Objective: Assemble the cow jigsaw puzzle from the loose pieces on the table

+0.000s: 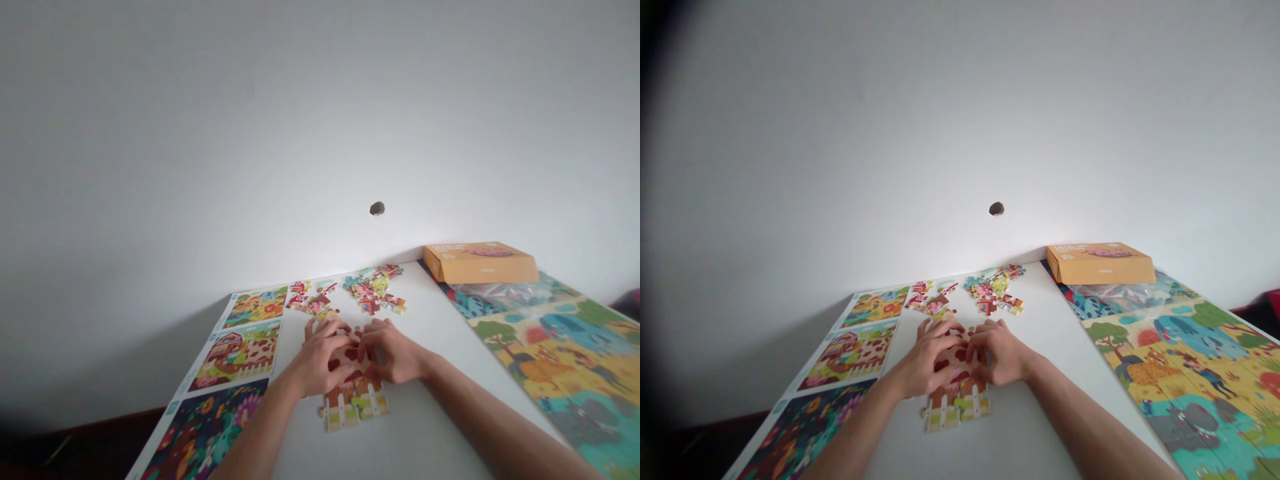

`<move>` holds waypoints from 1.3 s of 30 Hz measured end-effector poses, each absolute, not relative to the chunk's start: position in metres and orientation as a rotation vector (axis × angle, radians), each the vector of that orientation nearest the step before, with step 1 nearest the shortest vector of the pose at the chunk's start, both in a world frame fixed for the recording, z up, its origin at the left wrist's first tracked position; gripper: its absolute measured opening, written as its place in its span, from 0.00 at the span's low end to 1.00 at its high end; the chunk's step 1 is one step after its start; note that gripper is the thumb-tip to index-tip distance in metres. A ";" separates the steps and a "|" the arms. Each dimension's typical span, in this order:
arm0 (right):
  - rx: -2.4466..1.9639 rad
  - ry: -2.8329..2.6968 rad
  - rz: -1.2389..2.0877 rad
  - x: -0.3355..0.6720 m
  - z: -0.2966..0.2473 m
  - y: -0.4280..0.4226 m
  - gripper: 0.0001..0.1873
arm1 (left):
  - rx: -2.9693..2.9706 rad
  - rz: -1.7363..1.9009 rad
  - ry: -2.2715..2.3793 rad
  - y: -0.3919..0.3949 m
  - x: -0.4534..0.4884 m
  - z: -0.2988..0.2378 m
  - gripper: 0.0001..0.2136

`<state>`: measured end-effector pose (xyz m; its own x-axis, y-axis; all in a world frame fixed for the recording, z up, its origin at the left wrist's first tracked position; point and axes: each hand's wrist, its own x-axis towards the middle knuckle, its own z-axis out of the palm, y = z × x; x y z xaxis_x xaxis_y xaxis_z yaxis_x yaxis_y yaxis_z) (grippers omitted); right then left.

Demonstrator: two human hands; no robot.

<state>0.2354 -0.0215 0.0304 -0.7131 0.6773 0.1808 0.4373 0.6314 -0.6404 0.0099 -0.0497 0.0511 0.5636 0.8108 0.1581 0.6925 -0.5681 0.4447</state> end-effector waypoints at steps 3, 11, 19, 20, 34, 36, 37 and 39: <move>-0.885 -2.432 0.848 0.236 0.031 -0.021 0.09 | 2.470 0.503 1.221 -0.049 0.009 0.050 0.12; -0.835 -2.456 0.865 0.239 0.036 -0.024 0.04 | 2.467 0.472 1.255 -0.049 0.010 0.050 0.21; -0.728 -2.704 0.696 0.241 0.044 -0.030 0.20 | 2.474 0.491 1.270 -0.049 0.008 0.045 0.21; -0.725 -2.723 0.690 0.240 0.045 -0.031 0.21 | 2.476 0.490 1.269 -0.048 0.008 0.045 0.21; -0.598 -2.730 0.770 0.236 0.050 -0.038 0.32 | 2.477 0.502 1.274 -0.047 0.007 0.041 0.21; -0.608 -2.744 0.766 0.235 0.051 -0.039 0.32 | 2.464 0.499 1.277 -0.047 0.008 0.042 0.20; -0.624 -2.756 0.760 0.234 0.051 -0.039 0.31 | 2.460 0.500 1.278 -0.047 0.008 0.042 0.20; -0.661 -2.792 0.757 0.234 0.051 -0.040 0.27 | 2.451 0.505 1.277 -0.046 0.007 0.042 0.19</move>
